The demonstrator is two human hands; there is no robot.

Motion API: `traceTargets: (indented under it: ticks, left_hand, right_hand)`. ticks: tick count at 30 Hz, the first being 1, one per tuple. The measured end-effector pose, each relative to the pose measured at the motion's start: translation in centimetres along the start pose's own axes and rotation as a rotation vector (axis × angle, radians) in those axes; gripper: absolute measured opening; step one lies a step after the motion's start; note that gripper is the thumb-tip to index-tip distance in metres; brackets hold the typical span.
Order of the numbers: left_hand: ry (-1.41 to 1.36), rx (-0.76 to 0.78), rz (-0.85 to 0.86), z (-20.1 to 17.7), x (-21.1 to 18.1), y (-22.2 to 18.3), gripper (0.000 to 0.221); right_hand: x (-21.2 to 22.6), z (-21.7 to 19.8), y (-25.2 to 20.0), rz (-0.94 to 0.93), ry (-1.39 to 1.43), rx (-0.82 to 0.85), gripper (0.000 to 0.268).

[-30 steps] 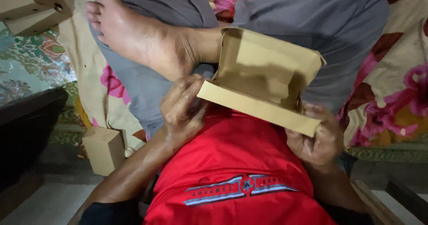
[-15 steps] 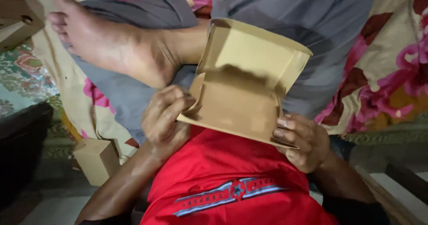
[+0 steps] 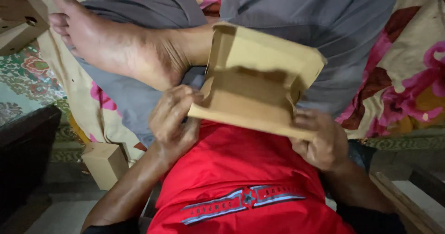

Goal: The person assembles flat cardboard boxes by unfolding them, then folding and tucking their flaps by hand, and finally stacking the completed boxes.

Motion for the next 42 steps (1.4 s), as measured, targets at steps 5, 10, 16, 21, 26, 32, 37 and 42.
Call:
traceTargets:
  ticks: [5, 10, 16, 21, 26, 32, 37, 42]
  left_hand:
    - [-0.005, 0.058, -0.128, 0.8, 1.1, 0.7, 0.018]
    - [-0.016, 0.136, -0.254, 2.1, 2.0, 2.7, 0.021]
    - [0.118, 0.159, -0.339, 2.9, 3.3, 2.5, 0.039]
    - [0.115, 0.210, -0.341, 2.8, 3.3, 3.0, 0.049]
    - [0.121, 0.215, -0.340, 2.7, 3.7, 3.2, 0.051]
    - [0.058, 0.158, -0.288, 2.5, 3.7, 3.0, 0.044]
    - [0.012, 0.127, -0.258, 2.7, 3.4, 3.0, 0.039]
    - [-0.016, 0.128, -0.292, 2.9, 4.2, 2.5, 0.038]
  right_hand:
    - [-0.3, -1.5, -2.6, 0.101, -0.471, -0.363, 0.039]
    - [0.1, -3.0, 2.1, 0.187, -0.548, -0.480, 0.050]
    - [0.8, -3.7, 6.1, 0.183, -0.627, -0.474, 0.043]
    - [0.6, -4.1, 6.9, 0.211, -0.631, -0.471, 0.033]
    - [0.9, -3.8, 6.7, 0.184, -0.638, -0.483, 0.029]
    - [1.3, -3.7, 6.8, 0.178, -0.652, -0.497, 0.029]
    - [1.0, -3.3, 5.5, 0.204, -0.669, -0.518, 0.032]
    - [0.9, -3.2, 5.9, 0.232, -0.718, -0.494, 0.028]
Point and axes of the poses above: each hand's wrist, its own y-axis towards the middle knuckle, its own z-axis out of the palm, x = y × z, the point moved 10 cm from there along y, towards the middle knuckle, and after that the axes turned 3 degrees about y, right-handed, at the moved point
